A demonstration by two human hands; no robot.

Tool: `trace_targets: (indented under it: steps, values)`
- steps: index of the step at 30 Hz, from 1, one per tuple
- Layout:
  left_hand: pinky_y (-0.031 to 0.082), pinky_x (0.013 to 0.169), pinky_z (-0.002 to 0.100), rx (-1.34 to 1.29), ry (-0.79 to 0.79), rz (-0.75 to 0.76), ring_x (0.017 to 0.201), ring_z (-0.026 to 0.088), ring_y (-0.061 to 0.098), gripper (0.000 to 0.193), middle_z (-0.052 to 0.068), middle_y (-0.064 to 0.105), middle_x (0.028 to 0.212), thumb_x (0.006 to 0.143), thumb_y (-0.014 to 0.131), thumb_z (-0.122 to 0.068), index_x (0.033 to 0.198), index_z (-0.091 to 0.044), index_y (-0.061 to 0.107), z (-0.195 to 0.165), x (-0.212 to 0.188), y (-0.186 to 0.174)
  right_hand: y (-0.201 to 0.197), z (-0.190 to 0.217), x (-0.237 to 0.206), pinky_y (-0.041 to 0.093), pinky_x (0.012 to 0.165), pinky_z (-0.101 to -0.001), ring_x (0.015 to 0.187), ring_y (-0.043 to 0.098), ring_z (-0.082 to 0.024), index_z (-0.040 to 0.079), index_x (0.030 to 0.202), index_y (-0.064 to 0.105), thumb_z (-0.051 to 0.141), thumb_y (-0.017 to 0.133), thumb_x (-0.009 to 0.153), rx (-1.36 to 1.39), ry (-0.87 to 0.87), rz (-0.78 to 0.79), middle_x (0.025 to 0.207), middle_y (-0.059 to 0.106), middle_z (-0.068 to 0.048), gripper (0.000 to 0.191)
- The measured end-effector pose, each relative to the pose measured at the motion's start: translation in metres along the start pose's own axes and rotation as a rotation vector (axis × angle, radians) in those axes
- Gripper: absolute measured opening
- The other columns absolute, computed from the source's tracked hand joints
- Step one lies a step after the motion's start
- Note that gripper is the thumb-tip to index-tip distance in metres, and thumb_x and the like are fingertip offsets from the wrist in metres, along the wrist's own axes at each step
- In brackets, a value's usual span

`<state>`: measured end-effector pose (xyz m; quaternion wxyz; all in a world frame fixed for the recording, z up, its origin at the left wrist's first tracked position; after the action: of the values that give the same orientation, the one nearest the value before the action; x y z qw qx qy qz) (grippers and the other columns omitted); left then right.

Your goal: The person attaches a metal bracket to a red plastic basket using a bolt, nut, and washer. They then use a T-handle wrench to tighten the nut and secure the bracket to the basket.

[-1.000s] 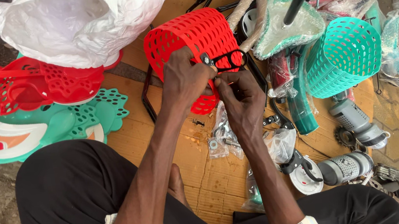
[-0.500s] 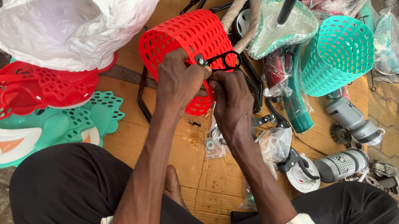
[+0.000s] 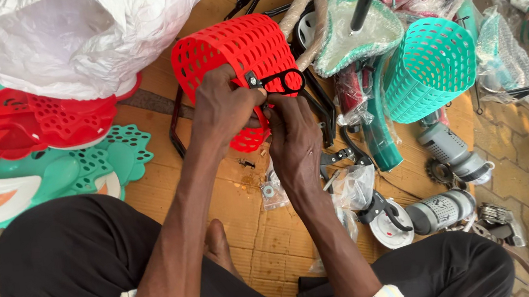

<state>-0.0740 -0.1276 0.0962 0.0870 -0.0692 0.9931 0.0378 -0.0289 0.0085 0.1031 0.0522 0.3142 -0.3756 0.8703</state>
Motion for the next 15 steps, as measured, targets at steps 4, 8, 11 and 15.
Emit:
trace_targets:
  steps: [4,8,11,15]
  values:
    - [0.066,0.055,0.03,0.01,0.031,0.017,0.075,0.017,0.077,0.034,0.009,0.078,0.093,0.073,0.066,-0.001,0.106,-0.001,0.075,0.001,-0.002,0.003,0.003,-0.001,0.002,0.049,0.064,-0.0424,0.076,0.064,-0.032,-0.001,0.099,0.062,0.005,0.064,0.099,-0.034,0.069,0.024,0.094,0.063,-0.016,0.006]
    - [0.061,0.055,0.032,0.107,0.189,0.046,0.071,0.019,0.076,0.031,0.011,0.078,0.089,0.078,0.066,-0.007,0.108,-0.002,0.074,-0.001,0.002,0.001,0.008,-0.01,-0.004,0.051,0.067,-0.0411,0.074,0.064,-0.03,0.0,0.095,0.065,0.009,0.065,0.1,0.103,0.236,0.045,0.089,0.064,-0.014,0.011]
    - [0.059,0.062,0.035,0.107,0.212,0.012,0.073,0.02,0.073,0.029,0.007,0.074,0.086,0.09,0.064,-0.025,0.107,-0.003,0.072,0.002,0.005,-0.009,-0.002,-0.03,-0.014,0.057,0.066,-0.0368,0.072,0.067,-0.024,0.002,0.097,0.068,0.017,0.064,0.1,0.254,0.415,0.193,0.087,0.067,-0.009,0.016]
    - [0.052,0.066,0.044,0.109,0.112,-0.047,0.07,0.023,0.057,0.054,0.013,0.059,0.074,0.101,0.048,-0.052,0.093,0.0,0.06,0.009,0.019,-0.016,-0.043,-0.052,-0.036,0.053,0.068,-0.0422,0.074,0.067,-0.026,0.003,0.098,0.07,0.024,0.064,0.098,-0.19,0.254,0.359,0.088,0.069,-0.012,0.022]
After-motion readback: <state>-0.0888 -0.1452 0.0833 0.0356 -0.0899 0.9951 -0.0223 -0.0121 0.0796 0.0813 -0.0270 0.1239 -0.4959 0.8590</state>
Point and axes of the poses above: each hand's wrist, its own x-axis towards the middle knuckle, its own y-axis out of the palm, z = x × y, the point moved 4 cm from there along x, towards the middle knuckle
